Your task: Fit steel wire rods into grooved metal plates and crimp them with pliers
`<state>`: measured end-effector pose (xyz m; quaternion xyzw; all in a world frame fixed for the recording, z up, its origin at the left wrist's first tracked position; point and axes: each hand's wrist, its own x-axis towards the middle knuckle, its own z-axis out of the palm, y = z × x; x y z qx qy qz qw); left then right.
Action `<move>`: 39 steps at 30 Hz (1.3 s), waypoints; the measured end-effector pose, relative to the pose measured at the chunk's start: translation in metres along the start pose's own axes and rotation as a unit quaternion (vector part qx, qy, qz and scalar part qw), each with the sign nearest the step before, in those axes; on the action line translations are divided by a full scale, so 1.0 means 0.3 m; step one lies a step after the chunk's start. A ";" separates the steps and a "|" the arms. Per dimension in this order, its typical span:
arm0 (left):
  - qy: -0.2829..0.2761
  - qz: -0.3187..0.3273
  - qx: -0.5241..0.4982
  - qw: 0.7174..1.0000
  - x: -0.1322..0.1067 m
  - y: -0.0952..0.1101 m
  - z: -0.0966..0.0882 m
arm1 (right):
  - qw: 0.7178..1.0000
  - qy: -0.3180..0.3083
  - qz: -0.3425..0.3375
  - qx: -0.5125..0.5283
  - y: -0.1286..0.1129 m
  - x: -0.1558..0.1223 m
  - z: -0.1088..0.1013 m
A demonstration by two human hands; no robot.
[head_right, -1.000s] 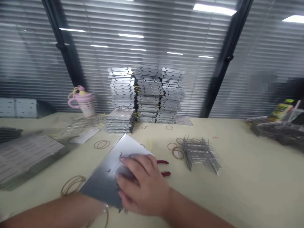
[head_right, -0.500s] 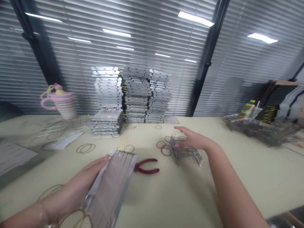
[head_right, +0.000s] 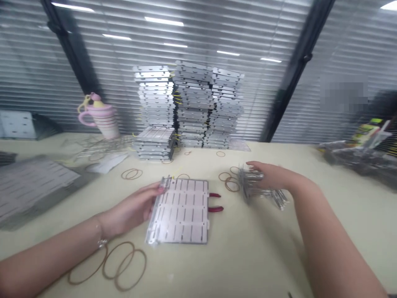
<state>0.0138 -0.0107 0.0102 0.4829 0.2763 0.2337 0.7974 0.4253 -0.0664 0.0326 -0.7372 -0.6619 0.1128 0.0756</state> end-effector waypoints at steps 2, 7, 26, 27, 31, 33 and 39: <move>0.021 -0.009 0.011 1.000 0.001 0.003 0.000 | 0.999 0.051 -0.002 -0.006 -0.029 0.000 -0.009; 0.034 -0.003 0.000 0.999 0.013 -0.003 0.002 | 0.963 0.260 -0.076 -0.010 -0.214 -0.006 0.011; 0.044 -0.001 0.011 0.999 0.010 -0.011 0.006 | 0.972 0.235 -0.002 0.016 -0.239 0.006 0.043; 0.045 -0.002 0.012 0.999 0.010 -0.009 0.008 | 0.971 0.237 0.016 0.010 -0.238 0.008 0.044; 0.050 -0.007 0.012 0.999 0.008 -0.005 0.013 | 0.967 0.241 0.066 0.049 -0.238 0.012 0.045; 0.050 -0.008 0.008 0.999 0.008 -0.006 0.011 | 0.961 0.245 0.081 0.104 -0.230 0.015 0.042; 0.032 -0.001 0.009 0.999 0.010 -0.007 0.003 | 0.919 0.357 0.162 0.048 -0.195 0.019 0.019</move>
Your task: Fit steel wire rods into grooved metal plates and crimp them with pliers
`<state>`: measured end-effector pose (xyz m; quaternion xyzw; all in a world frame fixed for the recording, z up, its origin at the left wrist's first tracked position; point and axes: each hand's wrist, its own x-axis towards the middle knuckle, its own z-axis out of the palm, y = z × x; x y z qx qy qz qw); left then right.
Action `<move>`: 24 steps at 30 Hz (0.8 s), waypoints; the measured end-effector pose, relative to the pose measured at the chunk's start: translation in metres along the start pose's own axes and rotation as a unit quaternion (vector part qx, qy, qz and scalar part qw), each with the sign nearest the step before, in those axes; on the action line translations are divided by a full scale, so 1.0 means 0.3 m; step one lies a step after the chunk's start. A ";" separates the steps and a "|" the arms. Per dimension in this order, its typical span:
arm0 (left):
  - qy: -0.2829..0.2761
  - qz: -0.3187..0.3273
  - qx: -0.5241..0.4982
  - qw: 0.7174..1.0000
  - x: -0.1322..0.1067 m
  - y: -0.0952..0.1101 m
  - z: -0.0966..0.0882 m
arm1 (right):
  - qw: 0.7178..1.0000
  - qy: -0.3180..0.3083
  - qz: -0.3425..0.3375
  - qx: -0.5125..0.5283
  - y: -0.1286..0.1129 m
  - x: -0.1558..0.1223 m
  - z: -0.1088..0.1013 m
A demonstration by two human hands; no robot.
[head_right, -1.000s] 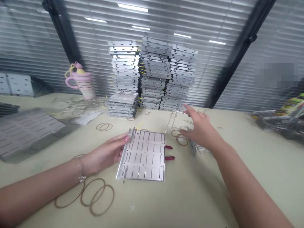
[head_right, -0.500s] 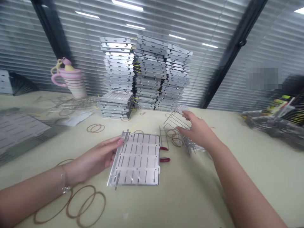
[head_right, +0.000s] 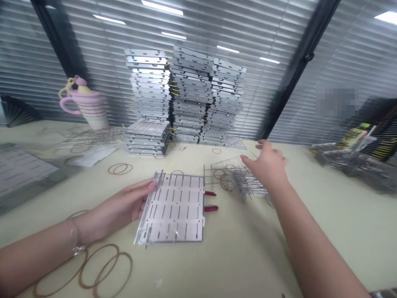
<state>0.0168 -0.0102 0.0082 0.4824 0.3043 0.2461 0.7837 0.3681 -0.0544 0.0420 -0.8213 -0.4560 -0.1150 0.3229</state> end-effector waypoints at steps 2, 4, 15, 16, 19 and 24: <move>-0.007 0.004 -0.005 1.000 -0.001 0.005 0.004 | 0.999 0.039 -0.015 0.010 -0.013 -0.008 -0.006; -0.011 0.006 -0.010 1.000 -0.003 0.008 0.009 | 0.994 0.060 -0.066 0.062 -0.051 -0.040 -0.008; 0.021 0.060 -0.019 0.998 -0.017 -0.027 0.034 | 0.891 -0.073 -0.442 0.080 -0.268 -0.363 0.021; 0.016 0.064 -0.018 0.998 -0.019 -0.028 0.035 | 0.884 -0.077 -0.454 0.080 -0.267 -0.368 0.028; 0.017 0.068 -0.012 0.997 -0.021 -0.028 0.036 | 0.884 -0.079 -0.452 0.089 -0.264 -0.380 0.049; 0.019 0.066 -0.017 0.997 -0.016 -0.031 0.034 | 0.882 -0.099 -0.446 0.116 -0.274 -0.409 0.061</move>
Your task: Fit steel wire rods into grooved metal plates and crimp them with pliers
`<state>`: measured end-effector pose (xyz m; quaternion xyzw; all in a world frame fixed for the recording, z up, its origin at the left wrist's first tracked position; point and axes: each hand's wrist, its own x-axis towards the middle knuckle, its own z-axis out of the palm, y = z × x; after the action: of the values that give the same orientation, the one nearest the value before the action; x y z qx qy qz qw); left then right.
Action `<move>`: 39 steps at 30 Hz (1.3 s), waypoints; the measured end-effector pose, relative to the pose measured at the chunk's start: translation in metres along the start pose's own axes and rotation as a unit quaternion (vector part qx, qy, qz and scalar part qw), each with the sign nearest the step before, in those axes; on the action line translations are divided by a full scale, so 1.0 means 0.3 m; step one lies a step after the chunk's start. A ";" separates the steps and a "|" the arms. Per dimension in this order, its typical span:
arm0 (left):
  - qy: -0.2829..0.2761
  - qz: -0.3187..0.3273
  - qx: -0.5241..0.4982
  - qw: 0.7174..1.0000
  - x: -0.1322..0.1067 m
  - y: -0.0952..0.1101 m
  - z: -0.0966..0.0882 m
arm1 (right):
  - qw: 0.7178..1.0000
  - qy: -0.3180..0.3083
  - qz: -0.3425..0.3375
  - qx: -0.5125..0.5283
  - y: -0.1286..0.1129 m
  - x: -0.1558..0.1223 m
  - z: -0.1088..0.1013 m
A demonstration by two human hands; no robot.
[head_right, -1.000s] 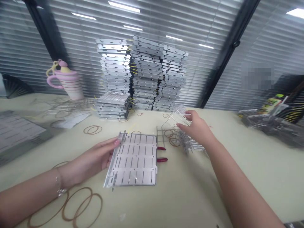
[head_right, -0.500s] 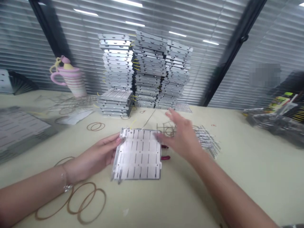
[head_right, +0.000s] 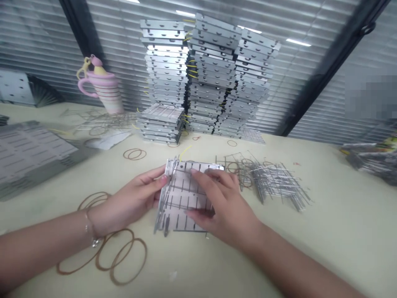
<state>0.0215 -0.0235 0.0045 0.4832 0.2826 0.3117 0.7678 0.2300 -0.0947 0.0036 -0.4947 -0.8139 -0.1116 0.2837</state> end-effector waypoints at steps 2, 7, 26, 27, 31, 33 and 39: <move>-0.002 0.002 -0.004 1.000 0.001 -0.001 -0.001 | 1.000 -0.002 0.004 0.003 -0.008 -0.002 0.000; -0.010 0.004 -0.005 1.000 0.000 0.000 0.000 | 1.000 -0.008 -0.009 0.005 0.003 -0.004 -0.006; 0.022 0.095 0.189 0.977 -0.032 0.015 0.020 | 0.992 0.032 -0.122 -0.016 -0.045 -0.006 0.018; 0.038 0.124 0.245 0.961 -0.039 0.022 0.025 | 0.992 0.035 -0.122 -0.026 -0.063 -0.006 0.016; 0.054 0.148 0.399 0.903 -0.055 0.045 0.014 | 0.994 0.013 -0.109 -0.027 -0.073 0.009 -0.020; 0.088 0.126 0.405 0.901 -0.055 0.053 -0.001 | 0.998 0.037 -0.052 0.007 -0.010 0.021 -0.054; 0.043 0.010 0.219 0.975 -0.059 0.074 -0.010 | 0.993 -0.073 0.088 0.011 0.222 0.035 -0.113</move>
<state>0.0033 -0.0274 0.0261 0.6282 0.3719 0.2708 0.6275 0.2962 -0.0702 0.0307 -0.5682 -0.7869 -0.0406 0.2374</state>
